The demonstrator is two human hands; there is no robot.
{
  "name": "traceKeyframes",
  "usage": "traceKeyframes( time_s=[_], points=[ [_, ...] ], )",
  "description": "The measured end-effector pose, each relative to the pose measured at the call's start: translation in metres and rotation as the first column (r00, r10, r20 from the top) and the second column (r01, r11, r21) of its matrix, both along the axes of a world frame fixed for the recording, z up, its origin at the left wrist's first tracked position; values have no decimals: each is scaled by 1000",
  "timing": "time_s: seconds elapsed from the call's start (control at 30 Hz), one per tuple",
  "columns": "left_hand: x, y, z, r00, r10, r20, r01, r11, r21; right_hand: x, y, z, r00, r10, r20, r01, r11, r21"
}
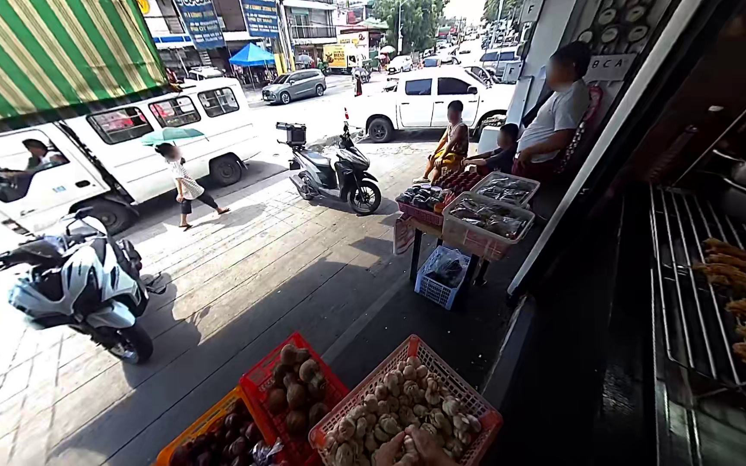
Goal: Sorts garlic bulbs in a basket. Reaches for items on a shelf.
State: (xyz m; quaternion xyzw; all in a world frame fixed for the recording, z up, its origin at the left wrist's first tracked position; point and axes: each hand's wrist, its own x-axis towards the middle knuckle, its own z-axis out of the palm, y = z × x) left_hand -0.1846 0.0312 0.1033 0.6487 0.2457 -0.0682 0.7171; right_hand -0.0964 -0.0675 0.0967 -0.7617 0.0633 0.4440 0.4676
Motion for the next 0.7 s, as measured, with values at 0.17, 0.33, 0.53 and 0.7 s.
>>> traceKeyframes(
  time_s=[0.17,0.33,0.53,0.7],
  points=[
    [-3,-4,2,996,75,-50,-71,994,81,-2,-1,-10,992,93,83,-88,994,-62],
    [-5,-7,-4,993,79,-89,-75,996,44,1,-5,-18,984,145,104,-137,987,-82],
    [-4,-8,-5,990,110,-88,-116,990,-74,4,-7,-8,991,120,57,-115,991,-74],
    [-3,-4,-2,992,98,-80,-103,993,-63,0,-4,-8,996,70,64,-69,998,-11]
  ],
)
